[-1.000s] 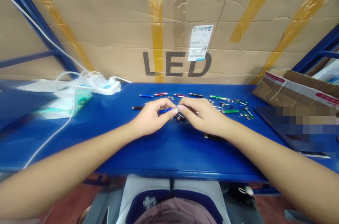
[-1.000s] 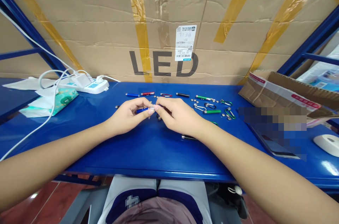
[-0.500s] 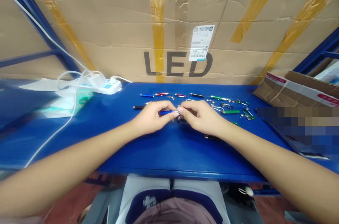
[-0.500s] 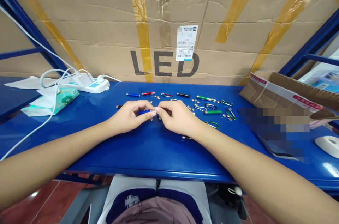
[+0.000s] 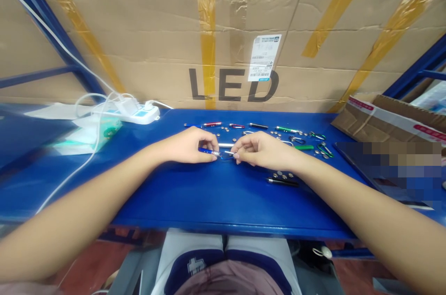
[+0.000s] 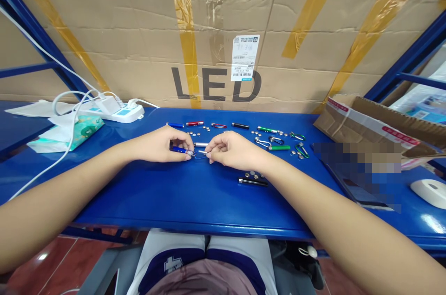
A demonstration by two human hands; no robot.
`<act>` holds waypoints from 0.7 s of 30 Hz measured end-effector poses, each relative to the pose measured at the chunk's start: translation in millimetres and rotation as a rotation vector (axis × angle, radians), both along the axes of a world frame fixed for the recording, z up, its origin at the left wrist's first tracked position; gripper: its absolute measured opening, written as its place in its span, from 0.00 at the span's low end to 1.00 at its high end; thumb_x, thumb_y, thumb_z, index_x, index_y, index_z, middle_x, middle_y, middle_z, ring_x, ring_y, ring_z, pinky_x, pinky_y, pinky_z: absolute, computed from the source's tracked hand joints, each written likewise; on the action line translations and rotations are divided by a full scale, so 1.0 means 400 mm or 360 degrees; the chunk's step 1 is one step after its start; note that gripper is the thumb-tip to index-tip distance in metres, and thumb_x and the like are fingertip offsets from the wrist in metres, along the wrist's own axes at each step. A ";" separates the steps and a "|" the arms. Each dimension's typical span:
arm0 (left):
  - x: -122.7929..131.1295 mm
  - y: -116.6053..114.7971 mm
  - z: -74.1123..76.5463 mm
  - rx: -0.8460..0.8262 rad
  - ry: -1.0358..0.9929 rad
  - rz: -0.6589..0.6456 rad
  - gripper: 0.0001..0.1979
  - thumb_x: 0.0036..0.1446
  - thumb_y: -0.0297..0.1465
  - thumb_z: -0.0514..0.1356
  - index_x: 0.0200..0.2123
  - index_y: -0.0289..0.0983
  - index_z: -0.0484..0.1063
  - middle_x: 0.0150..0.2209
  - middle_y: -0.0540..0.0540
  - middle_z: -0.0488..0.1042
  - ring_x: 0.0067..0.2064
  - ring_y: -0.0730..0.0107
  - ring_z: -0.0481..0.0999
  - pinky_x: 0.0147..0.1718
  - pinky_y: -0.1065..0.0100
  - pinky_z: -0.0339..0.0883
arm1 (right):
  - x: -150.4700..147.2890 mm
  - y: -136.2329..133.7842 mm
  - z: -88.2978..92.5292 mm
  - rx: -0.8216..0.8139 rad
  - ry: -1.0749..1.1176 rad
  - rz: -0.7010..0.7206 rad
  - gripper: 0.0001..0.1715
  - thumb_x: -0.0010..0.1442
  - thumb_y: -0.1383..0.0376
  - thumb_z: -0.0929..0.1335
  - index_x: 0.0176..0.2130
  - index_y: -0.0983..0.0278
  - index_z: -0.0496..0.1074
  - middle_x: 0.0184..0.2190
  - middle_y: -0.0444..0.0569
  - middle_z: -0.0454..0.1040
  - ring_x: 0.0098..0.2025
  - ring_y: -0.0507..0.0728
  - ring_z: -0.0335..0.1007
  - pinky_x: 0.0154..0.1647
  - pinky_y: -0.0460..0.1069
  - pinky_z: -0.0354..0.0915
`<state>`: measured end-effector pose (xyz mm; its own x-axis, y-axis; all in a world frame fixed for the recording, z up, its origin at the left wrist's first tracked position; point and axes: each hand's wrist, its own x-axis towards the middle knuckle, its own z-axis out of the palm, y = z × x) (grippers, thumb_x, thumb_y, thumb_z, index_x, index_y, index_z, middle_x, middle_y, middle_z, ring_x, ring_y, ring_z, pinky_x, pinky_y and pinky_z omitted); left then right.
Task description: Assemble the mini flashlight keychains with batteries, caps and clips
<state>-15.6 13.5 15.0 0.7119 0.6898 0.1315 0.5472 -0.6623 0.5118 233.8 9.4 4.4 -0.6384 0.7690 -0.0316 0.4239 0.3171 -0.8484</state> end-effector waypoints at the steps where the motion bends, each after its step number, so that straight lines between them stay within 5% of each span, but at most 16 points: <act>1: -0.004 0.000 0.005 -0.0028 0.0072 -0.0019 0.08 0.54 0.33 0.64 0.36 0.37 0.79 0.34 0.48 0.81 0.33 0.70 0.77 0.34 0.72 0.67 | -0.002 -0.001 -0.001 0.0022 -0.0010 -0.0005 0.08 0.57 0.65 0.70 0.38 0.66 0.77 0.31 0.49 0.80 0.31 0.52 0.74 0.34 0.47 0.70; 10: -0.051 0.008 0.050 -0.0182 0.0513 0.0025 0.08 0.51 0.34 0.65 0.35 0.40 0.79 0.29 0.52 0.78 0.29 0.73 0.74 0.28 0.74 0.63 | -0.005 0.000 0.002 0.0596 -0.0267 -0.0192 0.07 0.56 0.66 0.70 0.36 0.65 0.77 0.30 0.47 0.77 0.30 0.54 0.71 0.33 0.48 0.66; 21: -0.068 0.016 0.067 -0.0156 0.0513 0.0145 0.13 0.51 0.42 0.66 0.36 0.41 0.81 0.30 0.50 0.80 0.30 0.70 0.76 0.29 0.72 0.64 | 0.006 0.000 -0.008 0.0954 -0.0361 -0.0128 0.10 0.58 0.69 0.67 0.40 0.64 0.76 0.36 0.49 0.77 0.37 0.56 0.71 0.40 0.51 0.67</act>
<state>-42.9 19.8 41.8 0.6408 0.7508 -0.1603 0.7459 -0.5594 0.3616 236.2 9.2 1.2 -0.6058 0.7405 0.2911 0.6143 0.6678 -0.4203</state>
